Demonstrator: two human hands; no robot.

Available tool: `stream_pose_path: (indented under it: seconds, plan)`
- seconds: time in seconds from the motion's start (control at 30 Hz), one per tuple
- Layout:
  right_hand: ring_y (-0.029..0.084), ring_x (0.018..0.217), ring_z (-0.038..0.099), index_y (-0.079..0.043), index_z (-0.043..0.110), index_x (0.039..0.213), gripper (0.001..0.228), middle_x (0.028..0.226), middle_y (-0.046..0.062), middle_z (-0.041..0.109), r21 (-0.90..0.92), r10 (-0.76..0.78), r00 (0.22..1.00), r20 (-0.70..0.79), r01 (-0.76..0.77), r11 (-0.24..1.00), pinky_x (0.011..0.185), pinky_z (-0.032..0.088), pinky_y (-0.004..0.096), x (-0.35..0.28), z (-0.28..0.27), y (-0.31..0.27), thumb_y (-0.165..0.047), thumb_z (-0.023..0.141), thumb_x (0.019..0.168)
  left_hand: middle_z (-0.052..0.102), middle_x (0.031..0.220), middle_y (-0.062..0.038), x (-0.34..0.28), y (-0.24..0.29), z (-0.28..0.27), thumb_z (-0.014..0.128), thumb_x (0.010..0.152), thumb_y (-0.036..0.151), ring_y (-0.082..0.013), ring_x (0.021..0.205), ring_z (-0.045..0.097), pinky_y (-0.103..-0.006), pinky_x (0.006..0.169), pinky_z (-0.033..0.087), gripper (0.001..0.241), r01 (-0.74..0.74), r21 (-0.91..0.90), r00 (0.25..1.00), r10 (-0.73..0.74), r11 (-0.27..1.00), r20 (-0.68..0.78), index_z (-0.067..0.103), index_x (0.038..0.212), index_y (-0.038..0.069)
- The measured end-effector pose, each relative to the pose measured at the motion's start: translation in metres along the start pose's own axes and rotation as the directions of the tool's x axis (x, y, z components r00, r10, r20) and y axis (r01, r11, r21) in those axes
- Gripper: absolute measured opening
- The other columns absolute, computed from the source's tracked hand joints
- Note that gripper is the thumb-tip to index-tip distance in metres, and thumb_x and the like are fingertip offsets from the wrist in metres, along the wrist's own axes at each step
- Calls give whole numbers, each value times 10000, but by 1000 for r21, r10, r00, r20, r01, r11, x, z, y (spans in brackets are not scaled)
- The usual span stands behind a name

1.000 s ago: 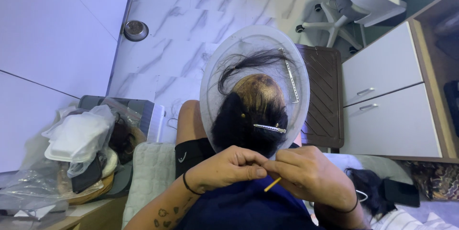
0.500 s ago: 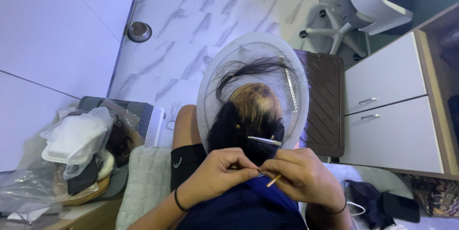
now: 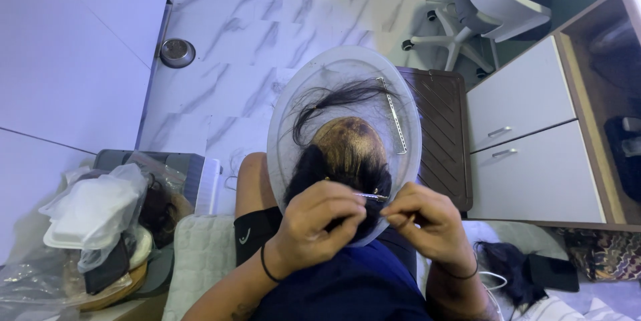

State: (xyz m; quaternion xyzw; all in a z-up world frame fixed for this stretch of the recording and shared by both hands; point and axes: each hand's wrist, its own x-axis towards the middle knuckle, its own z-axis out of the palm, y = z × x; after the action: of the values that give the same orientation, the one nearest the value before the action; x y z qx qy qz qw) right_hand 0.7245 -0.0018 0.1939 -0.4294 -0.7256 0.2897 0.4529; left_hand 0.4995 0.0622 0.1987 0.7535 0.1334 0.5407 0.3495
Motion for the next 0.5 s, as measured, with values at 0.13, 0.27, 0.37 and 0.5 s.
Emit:
stream_pose_path:
  seconds: [0.13,0.27,0.37,0.5]
  plan:
    - [148,674,502,-32,701,903,243,742,60,550,198,158,922,-353,-92,976,626,404,263,-11,7,17,-211,588,1022,667,1260,-218,-1,-24,-2,670,948,-44,-366,1223,678,-525,1145,487,80,-32,83,996,25,996,83,630,1009,-11]
    - [161,600,405,38,665,946,309,715,54,443,532,204,860,-467,89,842,556,333,277,-9,-5,39,-206,509,1055,650,1306,-238,-9,-33,-4,679,937,-53,-391,1273,646,-542,1167,448,89,-17,124,997,7,992,81,634,1001,-9]
    - [246,759,524,63,687,995,459,848,115,513,713,349,807,-476,121,691,680,479,383,2,-12,34,-288,402,1069,657,1305,-226,-14,-39,-7,655,952,-32,-391,1282,639,-554,1169,440,74,10,150,997,-22,989,79,621,1007,4]
    - [192,669,452,-13,728,926,468,670,33,421,661,283,833,-475,126,740,710,512,363,5,-11,44,-311,419,1115,691,1260,-190,-15,-41,-9,651,949,-38,-365,1273,647,-524,1164,455,79,54,117,994,-64,992,84,626,998,18]
